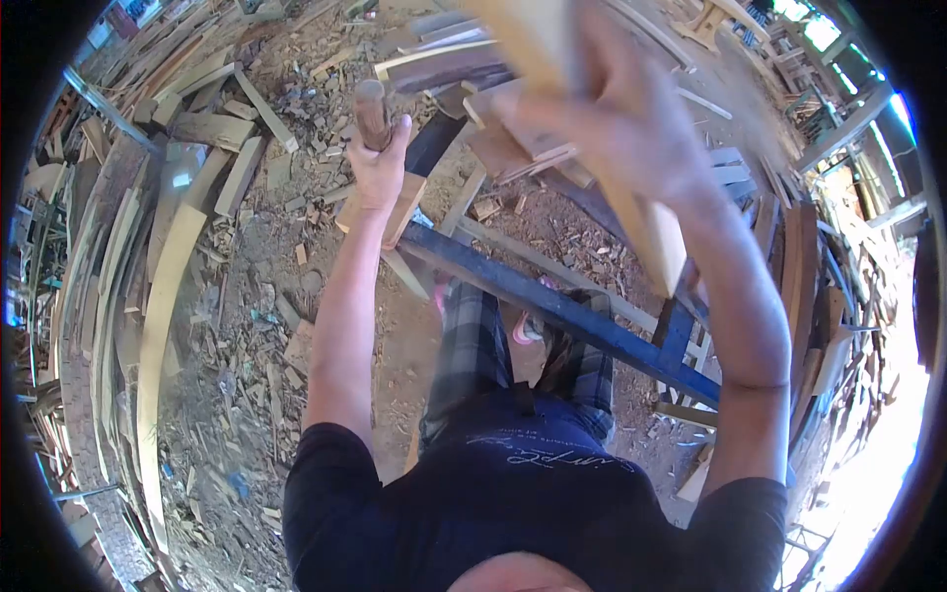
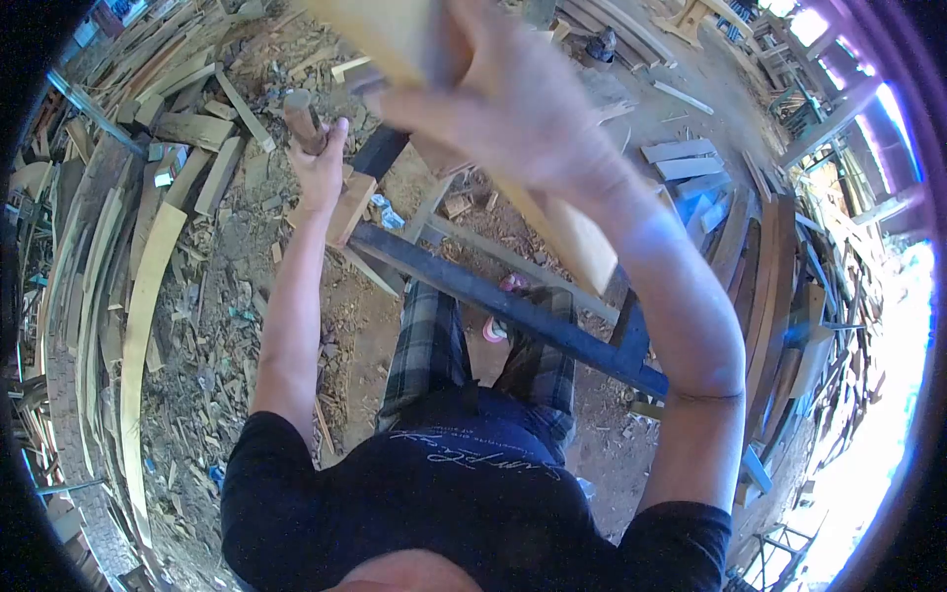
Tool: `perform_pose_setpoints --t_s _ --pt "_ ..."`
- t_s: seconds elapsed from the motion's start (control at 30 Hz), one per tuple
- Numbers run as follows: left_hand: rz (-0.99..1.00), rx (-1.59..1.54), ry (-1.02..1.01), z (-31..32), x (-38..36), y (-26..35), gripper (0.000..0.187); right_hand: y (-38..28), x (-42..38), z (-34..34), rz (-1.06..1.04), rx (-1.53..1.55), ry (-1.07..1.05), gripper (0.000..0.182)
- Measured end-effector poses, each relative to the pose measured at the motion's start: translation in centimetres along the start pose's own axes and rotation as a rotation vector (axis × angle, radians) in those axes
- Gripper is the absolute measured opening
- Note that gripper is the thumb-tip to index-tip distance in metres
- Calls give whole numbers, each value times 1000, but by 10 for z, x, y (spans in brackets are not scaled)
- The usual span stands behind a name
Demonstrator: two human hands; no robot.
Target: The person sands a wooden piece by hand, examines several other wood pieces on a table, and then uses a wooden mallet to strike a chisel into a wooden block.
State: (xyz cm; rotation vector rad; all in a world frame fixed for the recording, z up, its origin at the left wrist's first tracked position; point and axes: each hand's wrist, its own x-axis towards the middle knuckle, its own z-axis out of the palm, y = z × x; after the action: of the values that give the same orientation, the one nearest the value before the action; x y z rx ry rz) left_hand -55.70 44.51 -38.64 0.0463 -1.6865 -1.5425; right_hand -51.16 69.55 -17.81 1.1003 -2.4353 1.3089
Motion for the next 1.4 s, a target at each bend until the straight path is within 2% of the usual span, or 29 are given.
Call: perform_pose_setpoints --t_s 0.03,0.07,0.13,0.17,0.2,0.27,0.3,0.47,0.67,0.77,0.83,0.97,1.03,1.07,1.13,1.27,1.33,1.37,1.4 --pt "-42 -37 -34 -3 4 -1 19 -7 5 -6 -38 133 70 59" --pt "-40 -35 -35 -6 7 2 19 -22 6 -14 -39 135 72 59" --pt "-170 -346 60 -11 11 14 25 -55 0 -25 -177 855 -37 58" --pt "-144 -427 57 -13 14 23 28 -62 2 -24 -49 555 58 54" --pt "-148 -420 61 -14 14 23 28 -53 -2 -23 -46 561 52 54" --pt "-114 -362 101 -16 19 21 26 -19 -16 -14 112 84 151 58" --pt "-101 -240 55 -20 22 12 24 -7 -16 -4 28 154 188 56" --pt "-89 -258 117 -16 18 2 27 16 -26 -5 94 105 140 53" --pt "-112 -233 93 -14 14 -2 28 14 -28 -7 111 77 118 53" --pt "-74 -211 76 -12 12 -1 27 7 -23 -6 71 -69 109 54" --pt "-48 -192 49 -11 11 0 27 -3 -19 0 43 136 133 50" --pt "-105 -205 68 -13 14 13 26 -24 -8 -9 56 102 61 56" --pt "-121 -188 53 -14 16 10 25 -67 3 -13 461 380 103 54" --pt "-95 -185 59 -13 17 7 26 -53 -2 -8 459 381 103 54" --pt "-69 -185 61 -12 17 7 26 -9 -14 5 -40 181 119 56" --pt "-71 -179 43 -13 16 9 27 -5 -10 0 -7 169 59 59" --pt "-60 -167 49 -12 16 9 28 -8 -1 -18 -54 -111 -75 53" --pt "-68 -160 40 -13 16 8 27 -18 2 -22 -54 -112 -76 53" --pt "-77 -153 31 -13 16 7 26 -32 6 -25 42 59 -128 50"
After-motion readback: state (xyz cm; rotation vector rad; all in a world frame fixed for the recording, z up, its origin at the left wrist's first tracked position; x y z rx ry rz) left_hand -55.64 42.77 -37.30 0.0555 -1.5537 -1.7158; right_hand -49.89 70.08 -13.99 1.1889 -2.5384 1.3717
